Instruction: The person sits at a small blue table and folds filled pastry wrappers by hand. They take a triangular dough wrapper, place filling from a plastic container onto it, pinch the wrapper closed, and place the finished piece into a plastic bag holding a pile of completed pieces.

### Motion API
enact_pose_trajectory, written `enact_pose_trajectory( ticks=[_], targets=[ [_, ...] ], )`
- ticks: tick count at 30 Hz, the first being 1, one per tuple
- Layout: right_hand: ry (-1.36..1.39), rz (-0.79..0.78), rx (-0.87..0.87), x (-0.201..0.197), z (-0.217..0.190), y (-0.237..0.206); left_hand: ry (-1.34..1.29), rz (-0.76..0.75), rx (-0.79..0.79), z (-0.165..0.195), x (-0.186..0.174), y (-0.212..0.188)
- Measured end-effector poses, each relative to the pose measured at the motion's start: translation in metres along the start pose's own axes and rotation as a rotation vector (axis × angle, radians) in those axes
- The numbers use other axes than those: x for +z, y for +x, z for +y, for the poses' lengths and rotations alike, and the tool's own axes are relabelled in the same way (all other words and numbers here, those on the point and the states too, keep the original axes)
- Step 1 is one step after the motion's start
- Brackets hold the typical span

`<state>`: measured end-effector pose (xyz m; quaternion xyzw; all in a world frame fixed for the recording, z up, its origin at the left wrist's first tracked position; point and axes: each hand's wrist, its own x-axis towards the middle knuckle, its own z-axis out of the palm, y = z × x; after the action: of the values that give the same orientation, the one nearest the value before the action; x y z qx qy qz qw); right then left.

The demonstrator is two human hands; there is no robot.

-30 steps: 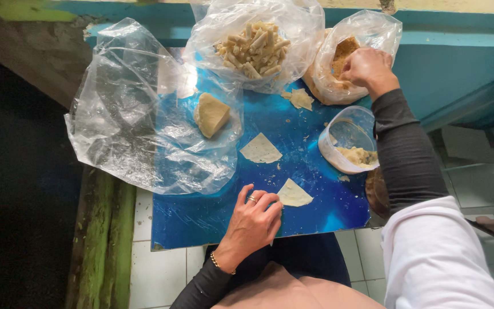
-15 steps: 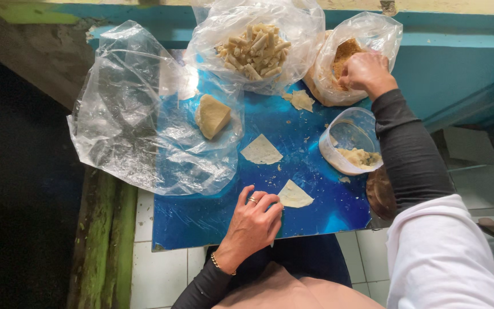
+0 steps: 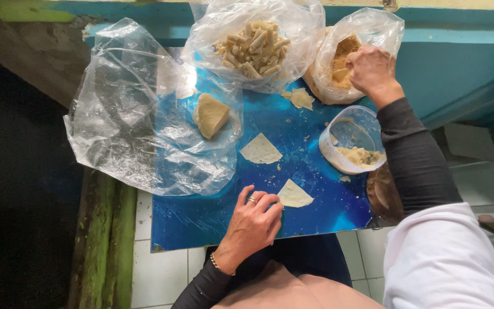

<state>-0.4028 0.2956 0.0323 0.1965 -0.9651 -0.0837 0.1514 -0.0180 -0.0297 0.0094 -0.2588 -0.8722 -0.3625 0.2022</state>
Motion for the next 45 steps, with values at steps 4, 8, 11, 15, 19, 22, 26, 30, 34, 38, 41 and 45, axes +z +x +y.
enact_pose_trajectory(
  ticks=[4,8,11,15,19,22,26,30,34,38,41,45],
  targets=[
    [0.24,0.066,0.082,-0.01,0.007,-0.018,-0.008,-0.01,-0.005,0.002,0.001,-0.002],
    [0.455,0.256,0.176,-0.026,0.016,-0.038,0.012,0.013,0.006,0.005,0.002,-0.002],
    [0.741,0.237,0.346,-0.036,0.017,-0.054,0.028,0.036,0.006,0.009,0.002,-0.002],
    [1.13,0.206,0.412,-0.057,0.007,-0.08,-0.003,0.062,-0.013,0.013,0.0,-0.003],
    [1.364,0.068,0.425,-0.095,-0.02,-0.128,-0.083,0.118,-0.033,0.015,-0.002,-0.002],
    [1.439,-0.01,0.287,-0.119,-0.061,-0.171,-0.131,0.147,-0.089,0.017,-0.001,-0.002],
    [1.364,-0.208,0.301,-0.14,-0.115,-0.228,-0.085,0.122,-0.072,0.021,0.0,-0.002],
    [1.152,-0.205,0.22,-0.145,-0.145,-0.256,0.029,0.053,0.018,0.026,0.005,-0.002],
    [0.965,-0.155,0.134,-0.148,-0.157,-0.267,0.106,-0.013,0.07,0.029,0.011,-0.001],
    [0.854,-0.009,-0.083,-0.149,-0.161,-0.265,0.18,-0.025,0.078,0.032,0.015,-0.002],
    [0.841,0.003,-0.121,-0.149,-0.161,-0.262,0.192,-0.027,0.068,0.03,0.016,-0.004],
    [0.796,0.008,-0.187,-0.148,-0.16,-0.255,0.186,-0.044,0.071,0.027,0.017,-0.002]
  ],
)
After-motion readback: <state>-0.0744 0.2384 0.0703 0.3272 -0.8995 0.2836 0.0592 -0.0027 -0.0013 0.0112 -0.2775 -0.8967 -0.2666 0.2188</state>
